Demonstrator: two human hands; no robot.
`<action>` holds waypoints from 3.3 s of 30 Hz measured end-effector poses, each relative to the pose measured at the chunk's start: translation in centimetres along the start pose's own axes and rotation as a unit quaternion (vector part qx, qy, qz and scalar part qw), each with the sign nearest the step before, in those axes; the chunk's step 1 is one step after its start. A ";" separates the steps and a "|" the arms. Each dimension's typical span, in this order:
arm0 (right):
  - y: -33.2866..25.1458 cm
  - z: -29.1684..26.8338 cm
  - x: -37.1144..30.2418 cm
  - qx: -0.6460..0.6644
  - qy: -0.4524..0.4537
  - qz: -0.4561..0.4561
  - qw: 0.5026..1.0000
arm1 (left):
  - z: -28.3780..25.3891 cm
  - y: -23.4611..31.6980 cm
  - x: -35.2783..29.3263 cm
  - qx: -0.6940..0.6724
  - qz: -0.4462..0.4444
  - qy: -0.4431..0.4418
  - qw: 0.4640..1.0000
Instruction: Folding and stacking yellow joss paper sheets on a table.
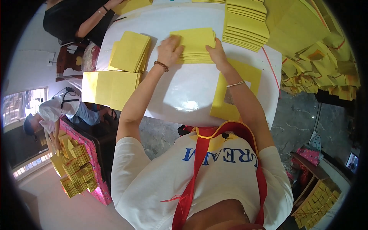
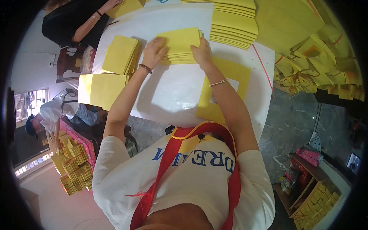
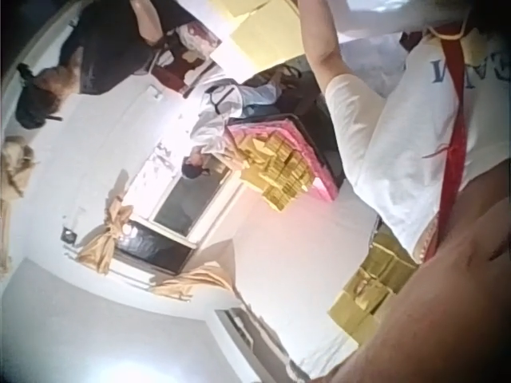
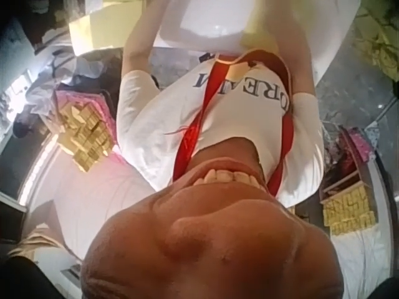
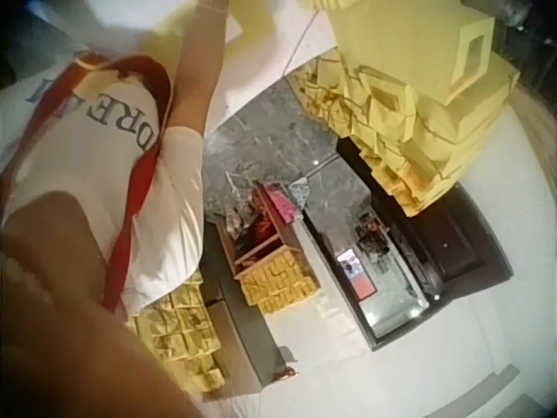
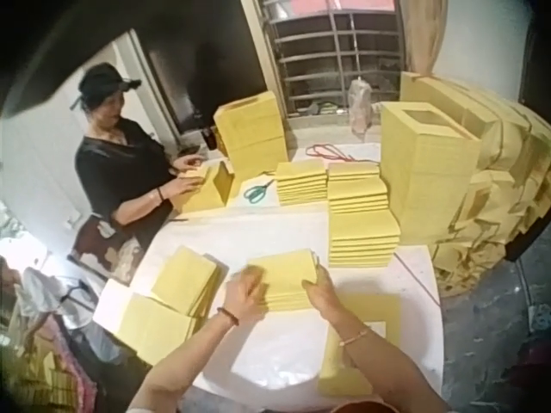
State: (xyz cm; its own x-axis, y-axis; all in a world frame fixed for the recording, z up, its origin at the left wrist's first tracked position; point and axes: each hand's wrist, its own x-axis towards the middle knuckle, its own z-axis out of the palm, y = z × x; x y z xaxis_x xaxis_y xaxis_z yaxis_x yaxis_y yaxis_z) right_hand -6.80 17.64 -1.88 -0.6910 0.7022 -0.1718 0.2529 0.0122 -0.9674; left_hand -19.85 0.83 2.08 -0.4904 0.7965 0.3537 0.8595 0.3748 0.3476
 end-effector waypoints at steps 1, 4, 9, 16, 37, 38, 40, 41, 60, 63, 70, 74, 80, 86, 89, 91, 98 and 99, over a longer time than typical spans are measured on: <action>-0.3 0.1 0.0 0.002 -0.019 0.006 1.000 | 0.2 -0.5 -0.4 0.006 -0.008 0.002 1.000; 1.8 -1.2 1.4 0.034 -0.004 0.013 0.999 | 1.2 0.3 0.1 -0.415 -0.384 -0.149 0.811; 0.4 -0.9 1.4 0.062 -0.040 0.059 0.995 | 1.8 -1.1 0.0 -0.467 -0.453 -0.103 0.752; -0.5 -3.2 1.1 0.116 -0.126 0.088 0.981 | 0.5 1.4 0.4 -0.593 -0.419 -0.144 0.672; -1.1 -3.2 2.0 0.011 -0.288 -0.058 0.956 | 2.8 -2.2 -2.7 -0.512 -0.248 -0.108 0.815; -1.2 -3.1 1.8 0.011 -0.290 -0.061 0.955 | 2.1 -1.6 -2.7 -0.524 -0.254 -0.069 0.810; -1.6 -3.1 1.5 -0.026 -0.266 -0.070 0.961 | 3.3 -3.5 -2.9 -0.402 -0.181 -0.075 0.894; -1.5 -3.2 1.2 -0.026 -0.267 -0.071 0.961 | 3.6 -3.8 -3.2 -0.272 -0.107 -0.085 0.953; -1.6 -0.3 -3.8 0.352 -0.295 0.073 0.885 | -2.4 5.5 -1.5 -0.602 -0.193 0.015 0.775; -2.2 -2.2 -3.6 0.318 -0.301 0.051 0.897 | -1.6 4.0 -1.9 -0.555 -0.150 0.069 0.815; -5.5 -2.8 -0.7 -0.009 -0.363 -0.084 0.928 | 0.0 1.7 -3.4 -0.491 -0.154 -0.019 0.857; -6.5 -1.1 -1.5 0.103 -0.371 -0.064 0.921 | 1.6 1.3 -3.9 -0.431 -0.132 -0.003 0.893; -6.4 -1.4 -1.8 0.145 -0.352 -0.059 0.923 | 1.5 3.7 -2.6 -0.507 -0.194 0.081 0.836; -5.3 -1.1 -4.8 0.175 0.018 -0.034 0.984 | 2.0 5.6 0.1 -0.775 -0.351 0.213 0.481; -4.3 0.2 -7.1 0.254 0.051 0.128 0.957 | 4.1 7.0 0.6 -0.807 -0.385 0.228 0.386; -3.0 0.7 -7.1 0.289 -0.003 0.103 0.952 | 5.4 8.6 0.7 -0.785 -0.402 0.250 0.400; -1.2 -1.2 -1.7 0.256 -0.058 0.152 0.953 | 5.9 7.9 0.1 -0.809 -0.400 0.196 0.382; -1.0 -1.8 -1.0 0.256 -0.059 0.148 0.953 | 5.4 7.5 0.0 -0.810 -0.397 0.196 0.384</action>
State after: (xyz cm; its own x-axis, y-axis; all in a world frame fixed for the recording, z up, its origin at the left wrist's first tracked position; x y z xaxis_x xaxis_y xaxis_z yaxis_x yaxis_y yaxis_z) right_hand -5.16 18.22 -0.39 -0.7191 0.5358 -0.4426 0.1054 -0.5454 -0.8315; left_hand -12.64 6.21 -0.05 -0.7623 0.4846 -0.4291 -0.6457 -0.6153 0.4523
